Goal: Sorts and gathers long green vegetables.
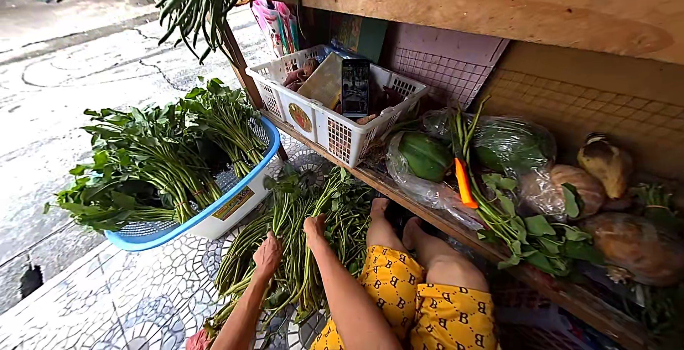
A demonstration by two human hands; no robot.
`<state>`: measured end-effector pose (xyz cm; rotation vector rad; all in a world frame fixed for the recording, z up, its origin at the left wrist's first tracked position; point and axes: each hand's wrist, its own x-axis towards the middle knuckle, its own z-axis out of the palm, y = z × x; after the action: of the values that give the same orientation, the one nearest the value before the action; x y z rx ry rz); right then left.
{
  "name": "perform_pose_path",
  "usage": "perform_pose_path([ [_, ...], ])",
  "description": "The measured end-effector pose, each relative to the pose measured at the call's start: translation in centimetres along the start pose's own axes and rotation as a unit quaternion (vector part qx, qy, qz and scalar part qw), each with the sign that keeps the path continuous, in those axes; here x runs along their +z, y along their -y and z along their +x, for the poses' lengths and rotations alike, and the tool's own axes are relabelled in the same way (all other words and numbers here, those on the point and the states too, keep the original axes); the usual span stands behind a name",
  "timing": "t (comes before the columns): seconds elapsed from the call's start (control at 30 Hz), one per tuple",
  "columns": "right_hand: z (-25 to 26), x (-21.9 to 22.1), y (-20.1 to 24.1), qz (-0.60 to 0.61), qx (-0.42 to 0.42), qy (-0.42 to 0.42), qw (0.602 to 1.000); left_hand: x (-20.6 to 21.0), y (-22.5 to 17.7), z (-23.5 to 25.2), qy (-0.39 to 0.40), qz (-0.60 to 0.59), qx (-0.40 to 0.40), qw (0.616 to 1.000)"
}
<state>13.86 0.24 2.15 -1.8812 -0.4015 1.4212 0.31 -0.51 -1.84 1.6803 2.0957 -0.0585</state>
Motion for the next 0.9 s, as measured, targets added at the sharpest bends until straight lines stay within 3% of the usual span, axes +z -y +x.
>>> perform_pose_path([
  [0.07, -0.1, 0.0, 0.1, -0.003, -0.007, 0.006, 1.0, -1.8, 0.2, -0.8, -0.012, 0.025, 0.007, 1.0],
  [0.17, -0.3, -0.2, 0.1, -0.015, -0.024, 0.013, 1.0, -5.4, -0.2, -2.8, -0.138, 0.002, 0.031, 0.99],
  [0.23, 0.1, 0.1, 0.0, 0.004, -0.014, 0.004, 1.0, -6.9, -0.3, -3.3, -0.169, 0.008, 0.022, 0.985],
  [0.33, -0.3, 0.2, 0.0, 0.013, -0.005, 0.014, 1.0, -7.7, 0.6, -3.0, -0.046, 0.043, -0.002, 0.998],
  [0.5, -0.9, -0.5, 0.9, 0.037, -0.017, 0.024, 0.999, -9.4, 0.3, -4.2, -0.109, -0.089, 0.003, 0.99],
  [0.67, -1.8, -1.3, 1.2, 0.117, -0.013, 0.046, 0.992, -8.5, 3.6, -2.2, -0.004, -0.162, -0.031, 0.986],
  [0.77, -1.5, -1.2, 0.9, 0.112, -0.017, 0.053, 0.992, -6.7, 6.5, -1.7, -0.006, -0.348, -0.033, 0.937],
  [0.9, -1.4, -0.5, 0.3, 0.098, -0.027, 0.078, 0.992, -7.5, 6.9, -3.8, 0.015, -0.525, -0.021, 0.85],
])
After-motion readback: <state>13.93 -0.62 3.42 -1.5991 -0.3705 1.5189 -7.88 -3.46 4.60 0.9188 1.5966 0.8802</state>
